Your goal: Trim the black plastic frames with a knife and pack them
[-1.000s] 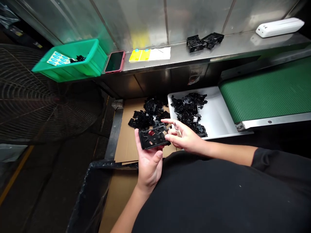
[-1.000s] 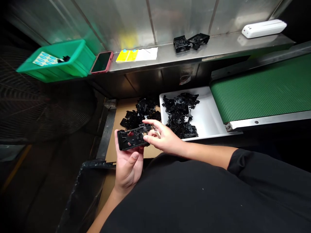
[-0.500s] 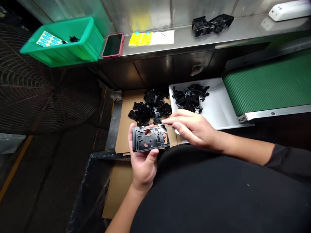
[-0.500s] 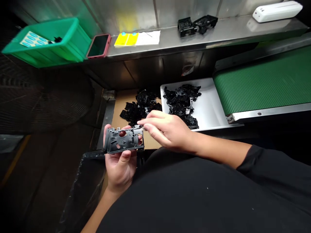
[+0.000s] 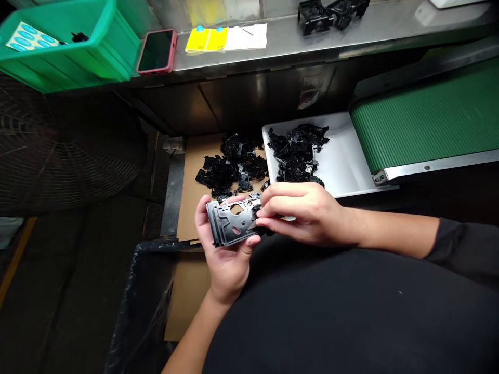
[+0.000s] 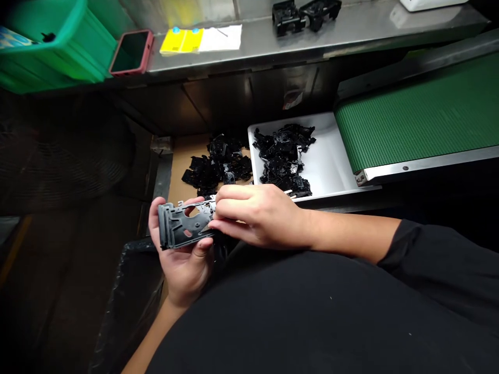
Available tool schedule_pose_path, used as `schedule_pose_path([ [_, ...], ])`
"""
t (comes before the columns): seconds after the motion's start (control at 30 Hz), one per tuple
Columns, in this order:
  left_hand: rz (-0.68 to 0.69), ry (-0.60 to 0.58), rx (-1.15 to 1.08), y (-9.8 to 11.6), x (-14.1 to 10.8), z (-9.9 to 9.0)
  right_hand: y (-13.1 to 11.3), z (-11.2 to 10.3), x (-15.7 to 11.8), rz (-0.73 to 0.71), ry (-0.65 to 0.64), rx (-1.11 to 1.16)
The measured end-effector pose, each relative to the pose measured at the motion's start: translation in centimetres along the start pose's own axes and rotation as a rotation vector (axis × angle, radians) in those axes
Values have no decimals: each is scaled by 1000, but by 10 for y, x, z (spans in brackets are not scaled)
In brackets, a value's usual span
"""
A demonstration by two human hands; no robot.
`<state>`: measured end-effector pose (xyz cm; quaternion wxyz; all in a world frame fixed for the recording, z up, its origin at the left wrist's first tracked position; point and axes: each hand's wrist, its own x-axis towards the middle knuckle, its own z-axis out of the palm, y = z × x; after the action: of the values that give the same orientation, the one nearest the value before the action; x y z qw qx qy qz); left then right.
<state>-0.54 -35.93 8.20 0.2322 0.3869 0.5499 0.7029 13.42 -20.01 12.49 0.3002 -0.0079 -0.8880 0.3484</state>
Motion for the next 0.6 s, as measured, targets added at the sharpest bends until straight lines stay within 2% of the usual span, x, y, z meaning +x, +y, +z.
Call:
schedule_pose_path([
  [0.2,2,10,33,0,-2,12,1,-6,-10,40,-3,-16],
  [0.6,-7,-36,49,-2,0,37,11,-26,-29,-30,-24,-40],
])
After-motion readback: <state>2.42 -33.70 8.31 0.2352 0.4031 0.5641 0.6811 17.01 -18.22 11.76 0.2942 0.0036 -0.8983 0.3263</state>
